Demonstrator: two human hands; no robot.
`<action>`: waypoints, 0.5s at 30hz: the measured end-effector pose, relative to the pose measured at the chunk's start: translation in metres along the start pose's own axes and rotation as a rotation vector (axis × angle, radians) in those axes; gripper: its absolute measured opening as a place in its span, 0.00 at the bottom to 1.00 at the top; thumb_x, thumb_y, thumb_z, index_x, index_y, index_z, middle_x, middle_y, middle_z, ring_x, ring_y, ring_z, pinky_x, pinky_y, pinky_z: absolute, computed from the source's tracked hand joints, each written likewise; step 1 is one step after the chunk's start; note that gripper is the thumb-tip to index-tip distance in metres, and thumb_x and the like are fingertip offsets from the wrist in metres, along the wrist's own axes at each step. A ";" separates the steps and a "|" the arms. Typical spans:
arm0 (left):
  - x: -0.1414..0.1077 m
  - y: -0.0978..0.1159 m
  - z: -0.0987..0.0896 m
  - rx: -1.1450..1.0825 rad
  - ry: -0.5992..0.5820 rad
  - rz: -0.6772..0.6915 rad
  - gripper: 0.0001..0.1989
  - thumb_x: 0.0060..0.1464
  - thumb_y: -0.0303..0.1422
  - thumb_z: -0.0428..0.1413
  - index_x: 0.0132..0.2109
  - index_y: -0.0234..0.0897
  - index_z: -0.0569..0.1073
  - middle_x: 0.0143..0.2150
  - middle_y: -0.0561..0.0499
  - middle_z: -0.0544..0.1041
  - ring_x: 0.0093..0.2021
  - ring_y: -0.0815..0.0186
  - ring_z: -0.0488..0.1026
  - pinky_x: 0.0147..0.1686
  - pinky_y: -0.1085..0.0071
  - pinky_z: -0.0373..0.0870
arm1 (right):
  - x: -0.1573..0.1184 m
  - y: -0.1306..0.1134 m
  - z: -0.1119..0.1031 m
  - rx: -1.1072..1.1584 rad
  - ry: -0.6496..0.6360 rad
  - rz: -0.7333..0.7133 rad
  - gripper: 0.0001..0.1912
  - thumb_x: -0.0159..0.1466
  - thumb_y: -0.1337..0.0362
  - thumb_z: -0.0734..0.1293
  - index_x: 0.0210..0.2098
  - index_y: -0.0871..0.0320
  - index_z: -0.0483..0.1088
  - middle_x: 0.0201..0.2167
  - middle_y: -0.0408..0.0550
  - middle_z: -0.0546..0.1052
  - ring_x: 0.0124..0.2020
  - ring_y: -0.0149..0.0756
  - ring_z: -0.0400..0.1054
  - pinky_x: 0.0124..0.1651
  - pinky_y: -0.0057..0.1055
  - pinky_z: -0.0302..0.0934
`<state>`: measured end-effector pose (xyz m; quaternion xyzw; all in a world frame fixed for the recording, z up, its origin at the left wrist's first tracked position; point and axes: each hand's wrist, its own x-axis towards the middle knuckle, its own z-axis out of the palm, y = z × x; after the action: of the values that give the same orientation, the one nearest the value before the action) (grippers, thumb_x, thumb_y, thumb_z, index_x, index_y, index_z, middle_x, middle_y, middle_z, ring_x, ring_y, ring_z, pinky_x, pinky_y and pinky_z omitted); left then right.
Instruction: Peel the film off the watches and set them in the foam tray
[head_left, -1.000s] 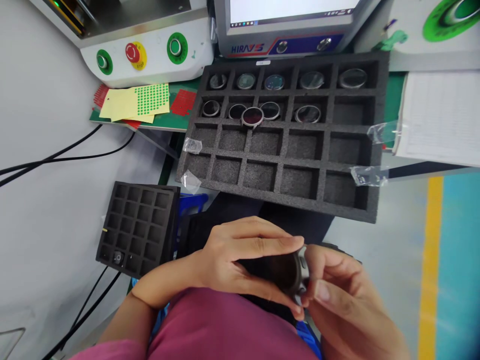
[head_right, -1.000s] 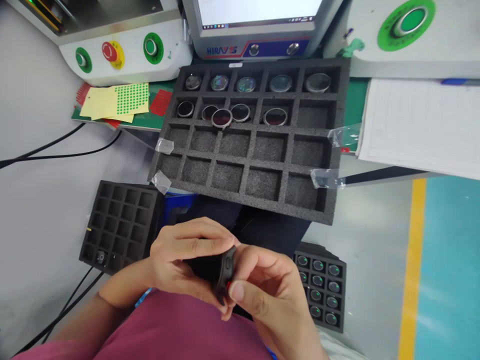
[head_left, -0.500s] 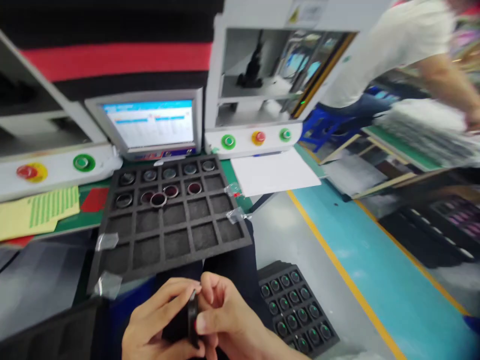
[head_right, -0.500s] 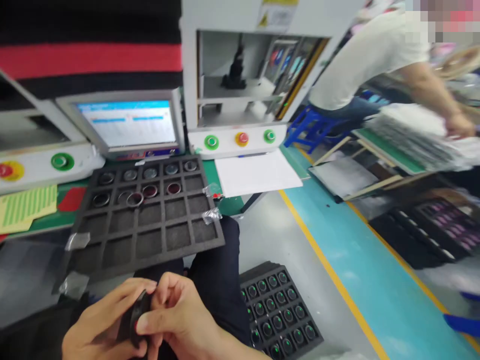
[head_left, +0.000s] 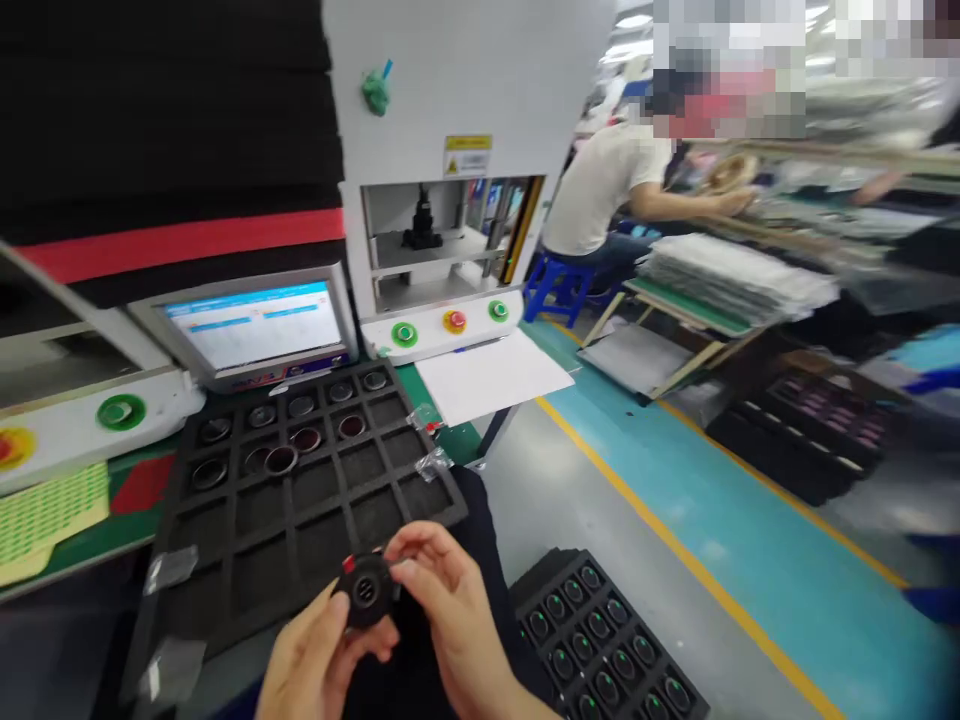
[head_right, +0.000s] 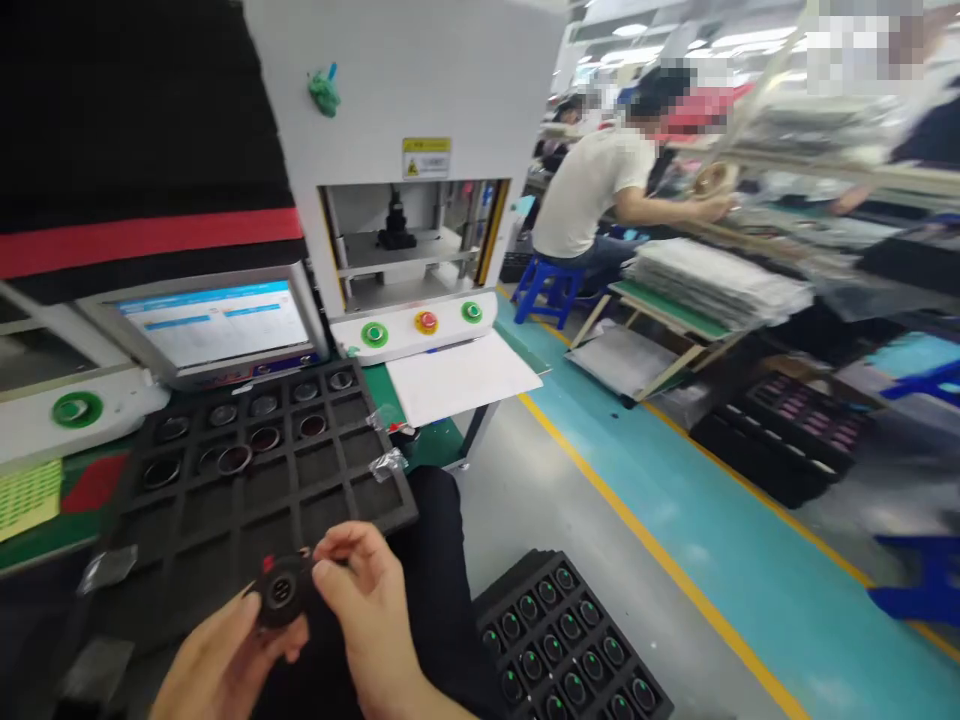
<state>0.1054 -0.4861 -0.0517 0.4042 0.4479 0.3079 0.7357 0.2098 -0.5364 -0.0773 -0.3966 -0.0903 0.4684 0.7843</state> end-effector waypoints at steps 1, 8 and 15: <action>-0.001 -0.002 0.001 0.033 -0.066 0.018 0.21 0.45 0.48 0.67 0.29 0.30 0.79 0.21 0.49 0.76 0.24 0.66 0.73 0.27 0.74 0.73 | -0.004 -0.001 0.000 -0.018 0.003 0.004 0.20 0.52 0.56 0.80 0.38 0.60 0.75 0.35 0.47 0.78 0.38 0.30 0.72 0.42 0.21 0.66; -0.008 -0.007 0.005 0.268 -0.218 0.171 0.18 0.58 0.45 0.58 0.36 0.30 0.78 0.23 0.51 0.74 0.22 0.70 0.71 0.26 0.76 0.69 | -0.018 0.003 0.002 -0.095 -0.092 0.095 0.15 0.57 0.55 0.76 0.38 0.58 0.79 0.37 0.54 0.79 0.19 0.23 0.62 0.18 0.17 0.56; -0.014 -0.014 0.002 0.390 -0.249 0.289 0.15 0.64 0.39 0.52 0.41 0.31 0.77 0.18 0.55 0.69 0.19 0.71 0.69 0.23 0.77 0.65 | -0.020 0.004 0.006 -0.171 -0.115 0.001 0.10 0.60 0.57 0.73 0.35 0.58 0.77 0.36 0.53 0.78 0.19 0.26 0.65 0.13 0.16 0.56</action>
<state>0.1025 -0.5045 -0.0577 0.6326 0.3424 0.2658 0.6418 0.1932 -0.5479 -0.0719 -0.4347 -0.1748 0.4814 0.7408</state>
